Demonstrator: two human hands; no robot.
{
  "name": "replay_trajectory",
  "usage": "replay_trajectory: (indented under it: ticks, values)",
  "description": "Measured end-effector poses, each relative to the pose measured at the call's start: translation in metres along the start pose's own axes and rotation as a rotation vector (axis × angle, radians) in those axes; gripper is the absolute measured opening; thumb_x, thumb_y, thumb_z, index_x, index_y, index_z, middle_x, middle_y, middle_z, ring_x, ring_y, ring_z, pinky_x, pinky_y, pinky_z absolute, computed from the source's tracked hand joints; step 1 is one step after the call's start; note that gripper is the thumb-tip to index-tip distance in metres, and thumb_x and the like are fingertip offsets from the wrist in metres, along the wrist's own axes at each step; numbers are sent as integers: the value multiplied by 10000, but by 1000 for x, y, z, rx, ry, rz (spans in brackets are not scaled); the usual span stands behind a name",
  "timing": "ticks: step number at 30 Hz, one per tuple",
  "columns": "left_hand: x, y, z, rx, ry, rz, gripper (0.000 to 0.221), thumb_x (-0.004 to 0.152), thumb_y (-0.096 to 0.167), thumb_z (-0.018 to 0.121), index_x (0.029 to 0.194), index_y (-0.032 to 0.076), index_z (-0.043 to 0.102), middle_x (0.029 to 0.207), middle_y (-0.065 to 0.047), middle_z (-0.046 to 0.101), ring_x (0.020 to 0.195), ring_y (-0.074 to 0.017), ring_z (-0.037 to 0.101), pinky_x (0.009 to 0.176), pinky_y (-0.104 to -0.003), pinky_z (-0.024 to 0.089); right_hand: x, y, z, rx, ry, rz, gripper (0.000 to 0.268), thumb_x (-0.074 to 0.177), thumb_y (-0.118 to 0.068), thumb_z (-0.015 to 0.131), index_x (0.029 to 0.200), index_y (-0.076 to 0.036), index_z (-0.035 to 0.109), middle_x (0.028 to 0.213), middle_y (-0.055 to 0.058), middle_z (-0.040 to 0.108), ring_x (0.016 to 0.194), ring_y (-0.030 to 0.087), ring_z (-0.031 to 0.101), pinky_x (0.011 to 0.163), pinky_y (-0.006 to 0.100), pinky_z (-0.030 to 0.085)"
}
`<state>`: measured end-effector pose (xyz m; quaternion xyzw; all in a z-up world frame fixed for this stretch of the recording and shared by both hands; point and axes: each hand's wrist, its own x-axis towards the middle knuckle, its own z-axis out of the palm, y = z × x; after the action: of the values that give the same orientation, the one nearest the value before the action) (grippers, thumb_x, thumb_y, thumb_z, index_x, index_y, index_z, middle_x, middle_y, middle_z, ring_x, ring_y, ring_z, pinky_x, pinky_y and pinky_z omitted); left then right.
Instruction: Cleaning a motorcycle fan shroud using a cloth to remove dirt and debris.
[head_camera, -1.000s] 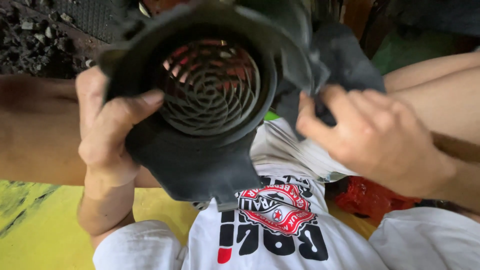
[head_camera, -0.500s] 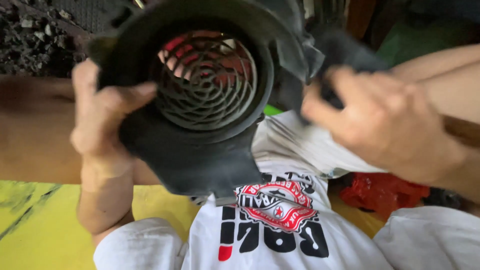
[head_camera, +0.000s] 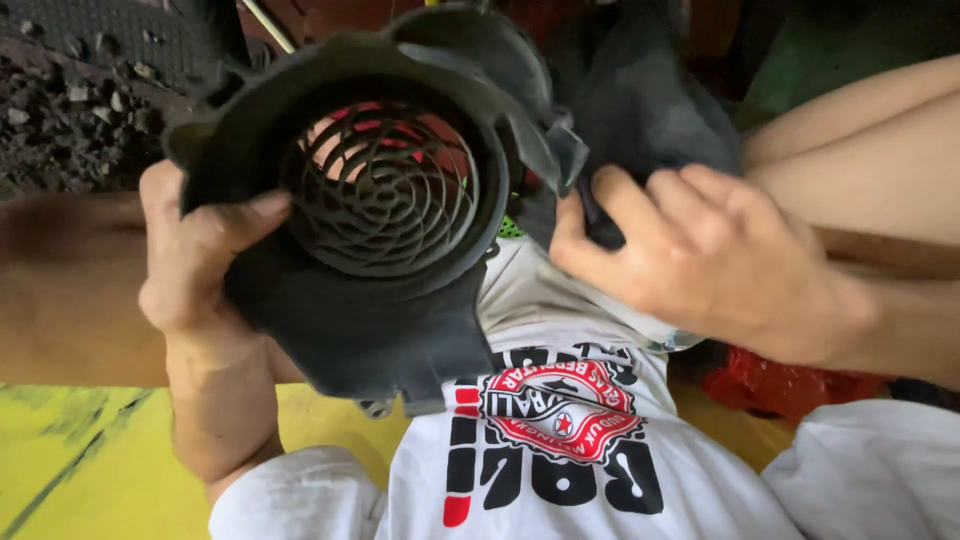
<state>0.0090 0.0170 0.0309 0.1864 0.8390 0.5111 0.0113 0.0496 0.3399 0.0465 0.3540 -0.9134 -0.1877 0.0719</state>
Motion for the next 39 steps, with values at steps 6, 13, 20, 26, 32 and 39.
replay_trajectory:
  ticks: [6, 13, 20, 26, 32, 39]
  values:
    - [-3, -11, 3, -47, -6, -35, 69, 1010, -96, 612, 1076, -81, 599, 1414, -246, 470, 1347, -412, 494, 1233, -516, 406, -4, -3, 2, 22, 5, 35, 263, 949, -180, 675, 1193, -279, 685, 963, -30, 574, 621, 63, 379, 588, 197, 325]
    - [-2, -19, -1, -33, -37, 39, 101, 1009, -68, 630, 1109, -75, 617, 1420, -249, 456, 1333, -419, 490, 1211, -519, 405, -7, 9, 9, 91, 8, 76, 154, 1006, -148, 708, 1088, -277, 686, 993, -24, 583, 591, 53, 397, 547, 183, 367]
    - [1, -16, -1, -5, -81, 12, 126, 977, -81, 647, 1101, -85, 626, 1459, -276, 449, 1350, -435, 469, 1202, -522, 385, -2, -3, 9, 84, 4, 37, 334, 908, -168, 687, 1216, -295, 697, 874, -36, 552, 547, 46, 422, 497, 181, 403]
    - [13, -14, -6, -16, -45, 142, 119, 973, -79, 645, 1091, -85, 639, 1450, -261, 476, 1349, -433, 512, 1205, -522, 432, 0, -2, 9, 131, 65, 115, 164, 945, -159, 677, 1061, -272, 693, 954, -19, 580, 596, 66, 434, 574, 198, 389]
    - [43, 7, -12, -484, -220, -237, 841, 656, 182, 522, 1443, -112, 489, 1454, -208, 575, 1338, -291, 572, 1225, -339, 412, 8, -6, 6, 205, 205, 159, 308, 884, -92, 666, 1179, -160, 724, 927, 38, 586, 569, 85, 380, 534, 207, 333]
    - [38, 5, -7, -611, -128, -223, 849, 670, 211, 538, 1461, -94, 497, 1430, -190, 602, 1300, -261, 607, 1233, -334, 452, 8, -23, 13, 307, 222, 184, 243, 847, -72, 659, 1075, -144, 701, 880, 59, 603, 490, 73, 394, 451, 208, 375]
